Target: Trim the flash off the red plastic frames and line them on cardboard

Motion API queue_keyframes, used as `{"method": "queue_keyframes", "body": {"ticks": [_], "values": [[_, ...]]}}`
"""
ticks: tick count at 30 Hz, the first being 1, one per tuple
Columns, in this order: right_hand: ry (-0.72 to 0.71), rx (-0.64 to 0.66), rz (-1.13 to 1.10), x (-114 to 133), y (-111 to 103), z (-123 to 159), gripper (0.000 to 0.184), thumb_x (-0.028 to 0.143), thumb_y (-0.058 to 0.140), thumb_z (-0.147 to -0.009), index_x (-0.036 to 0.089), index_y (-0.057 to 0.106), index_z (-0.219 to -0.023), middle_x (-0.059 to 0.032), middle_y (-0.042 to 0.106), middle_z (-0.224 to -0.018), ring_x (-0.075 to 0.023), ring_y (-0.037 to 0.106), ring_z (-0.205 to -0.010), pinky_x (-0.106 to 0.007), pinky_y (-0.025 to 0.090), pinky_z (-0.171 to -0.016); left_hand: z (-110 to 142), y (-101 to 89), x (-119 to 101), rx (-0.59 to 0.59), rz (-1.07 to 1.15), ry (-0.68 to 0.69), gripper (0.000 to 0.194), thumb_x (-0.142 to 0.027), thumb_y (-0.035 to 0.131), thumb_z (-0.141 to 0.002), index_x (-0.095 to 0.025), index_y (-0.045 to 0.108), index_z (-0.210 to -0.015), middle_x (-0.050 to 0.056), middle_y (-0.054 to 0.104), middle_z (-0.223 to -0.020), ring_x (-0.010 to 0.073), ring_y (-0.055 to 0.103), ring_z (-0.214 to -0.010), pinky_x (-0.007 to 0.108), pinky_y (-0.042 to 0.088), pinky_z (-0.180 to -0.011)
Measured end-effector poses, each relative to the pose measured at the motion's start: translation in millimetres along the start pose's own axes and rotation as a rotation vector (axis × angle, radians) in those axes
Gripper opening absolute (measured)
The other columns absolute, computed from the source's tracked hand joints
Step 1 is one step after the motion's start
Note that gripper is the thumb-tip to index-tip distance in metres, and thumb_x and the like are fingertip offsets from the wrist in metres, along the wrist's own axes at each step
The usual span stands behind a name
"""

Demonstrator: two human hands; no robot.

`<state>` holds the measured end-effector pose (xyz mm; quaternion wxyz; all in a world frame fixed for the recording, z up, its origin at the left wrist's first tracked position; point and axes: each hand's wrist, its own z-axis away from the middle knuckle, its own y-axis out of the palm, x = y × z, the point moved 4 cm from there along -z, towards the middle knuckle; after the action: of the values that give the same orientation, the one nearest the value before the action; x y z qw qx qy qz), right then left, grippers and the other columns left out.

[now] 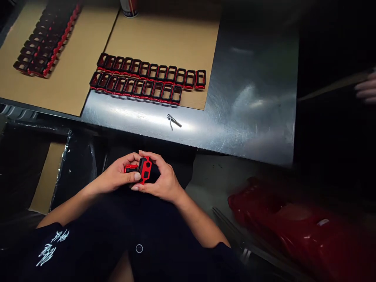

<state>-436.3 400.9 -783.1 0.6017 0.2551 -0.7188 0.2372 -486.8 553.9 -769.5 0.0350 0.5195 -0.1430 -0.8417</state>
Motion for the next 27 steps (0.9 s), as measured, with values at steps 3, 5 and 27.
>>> {"method": "queue_keyframes", "body": {"ticks": [3,5,27], "values": [[-0.016,-0.051,0.007,0.0,10.4,-8.2,0.081,0.047,0.092,-0.077,0.026,0.050,-0.143,-0.0091,0.056,-0.142,-0.0256,0.058,-0.128,-0.041,0.047,-0.114,-3.5,-14.6,-6.0,0.016,0.001,0.021,0.044,-0.041,0.084,-0.076,-0.015,0.062,-0.103,0.002,0.067,-0.086,0.0113,0.061,-0.073,0.021,0.048,-0.067],[-0.063,-0.078,0.068,3.1,16.3,-15.8,0.076,0.041,0.089,-0.081,0.025,0.050,-0.144,-0.0100,0.055,-0.144,-0.0260,0.055,-0.132,-0.043,0.046,-0.115,-4.4,-25.2,-8.1,0.042,0.017,0.035,0.044,-0.037,0.084,-0.077,-0.017,0.065,-0.110,0.002,0.068,-0.091,0.0122,0.063,-0.076,0.021,0.050,-0.068],[0.364,-0.120,-0.277,4.0,12.1,-29.6,0.031,0.048,0.064,-0.098,0.020,0.073,-0.109,-0.0036,0.061,-0.082,-0.0134,0.054,-0.063,-0.022,0.044,-0.049,-13.8,-70.7,-23.7,0.033,-0.368,0.227,0.052,-0.028,0.078,-0.082,-0.020,0.066,-0.132,0.010,0.074,-0.119,0.0227,0.071,-0.104,0.031,0.054,-0.095]]}}
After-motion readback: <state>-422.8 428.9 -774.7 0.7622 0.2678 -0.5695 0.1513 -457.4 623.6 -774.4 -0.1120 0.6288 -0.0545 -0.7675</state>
